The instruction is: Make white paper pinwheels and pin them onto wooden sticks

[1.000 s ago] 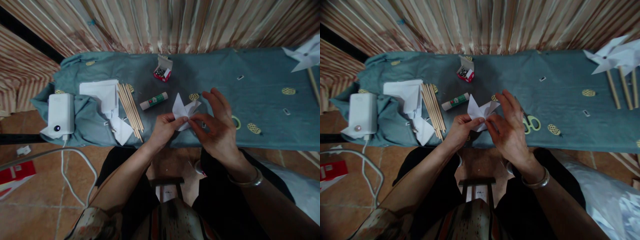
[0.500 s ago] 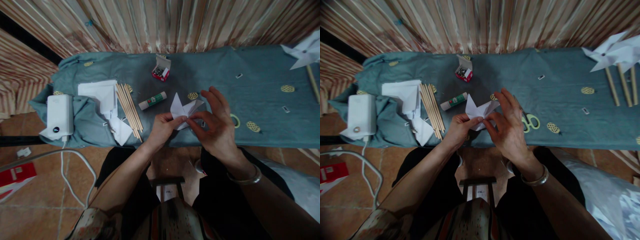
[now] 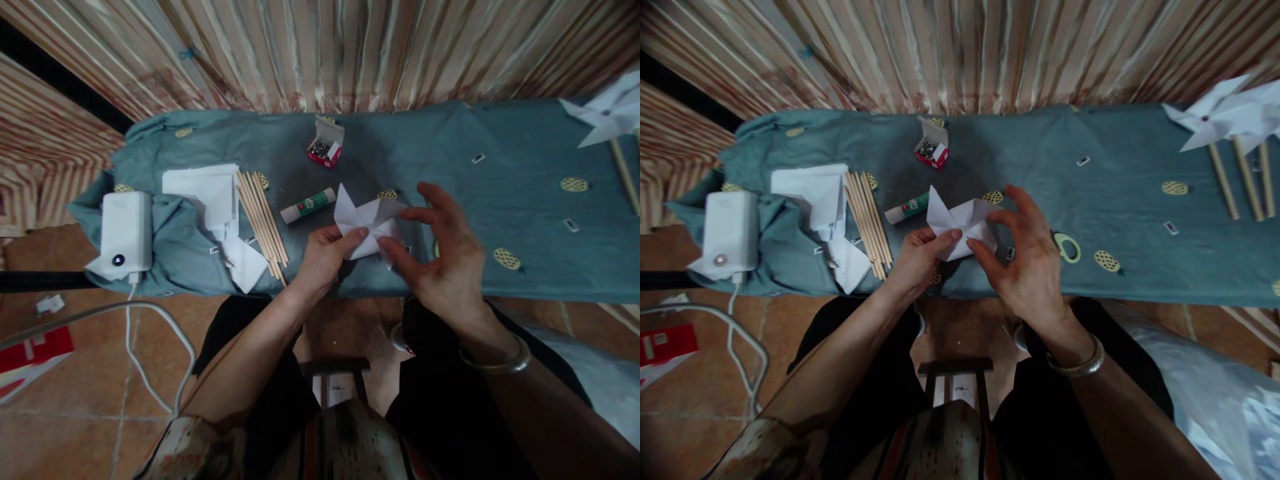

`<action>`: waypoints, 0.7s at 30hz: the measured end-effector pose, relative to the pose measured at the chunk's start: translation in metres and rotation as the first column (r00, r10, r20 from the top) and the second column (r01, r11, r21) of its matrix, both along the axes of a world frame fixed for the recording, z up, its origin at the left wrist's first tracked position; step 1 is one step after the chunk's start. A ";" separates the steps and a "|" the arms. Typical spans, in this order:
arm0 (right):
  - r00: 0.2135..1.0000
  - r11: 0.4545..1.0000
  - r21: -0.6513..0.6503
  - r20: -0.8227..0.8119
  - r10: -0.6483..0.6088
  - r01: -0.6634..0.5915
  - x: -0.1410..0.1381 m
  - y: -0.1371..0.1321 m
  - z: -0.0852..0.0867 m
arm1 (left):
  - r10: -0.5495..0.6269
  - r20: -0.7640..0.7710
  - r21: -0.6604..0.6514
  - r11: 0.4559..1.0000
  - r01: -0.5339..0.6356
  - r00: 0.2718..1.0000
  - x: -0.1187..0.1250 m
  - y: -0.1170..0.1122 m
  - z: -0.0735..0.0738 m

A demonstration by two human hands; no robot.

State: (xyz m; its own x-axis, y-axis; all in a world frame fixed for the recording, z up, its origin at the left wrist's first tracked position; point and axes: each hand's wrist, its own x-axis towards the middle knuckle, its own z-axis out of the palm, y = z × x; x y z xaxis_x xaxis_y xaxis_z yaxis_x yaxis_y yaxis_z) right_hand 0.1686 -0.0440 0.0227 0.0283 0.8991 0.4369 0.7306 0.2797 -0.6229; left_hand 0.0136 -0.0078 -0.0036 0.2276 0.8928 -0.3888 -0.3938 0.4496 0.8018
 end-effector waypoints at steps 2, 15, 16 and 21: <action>0.990 0.998 -0.052 -0.132 -0.039 0.032 0.001 0.001 -0.002 | 0.016 0.037 -0.008 1.000 -0.016 0.999 -0.001 0.002 -0.001; 0.770 0.949 -0.304 -0.624 -0.133 -0.082 -0.001 0.007 -0.022 | 0.015 -0.013 -0.011 1.000 -0.015 1.000 -0.001 0.001 0.000; 0.829 0.969 -0.247 -0.545 -0.122 -0.020 0.000 0.006 -0.019 | 0.022 -0.028 -0.009 1.000 -0.022 0.999 -0.001 0.002 0.000; 0.999 1.000 0.006 -0.039 -0.010 0.010 0.005 0.000 -0.002 | 0.026 -0.054 0.001 1.000 -0.026 0.998 -0.002 0.002 -0.001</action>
State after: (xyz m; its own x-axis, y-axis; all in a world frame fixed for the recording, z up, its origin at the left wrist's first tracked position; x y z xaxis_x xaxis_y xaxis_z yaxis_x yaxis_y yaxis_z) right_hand 0.1732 -0.0440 0.0209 0.0548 0.8957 0.4412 0.7086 0.2765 -0.6492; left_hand 0.0114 -0.0061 -0.0041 0.1826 0.8983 -0.3995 -0.3613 0.4392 0.8225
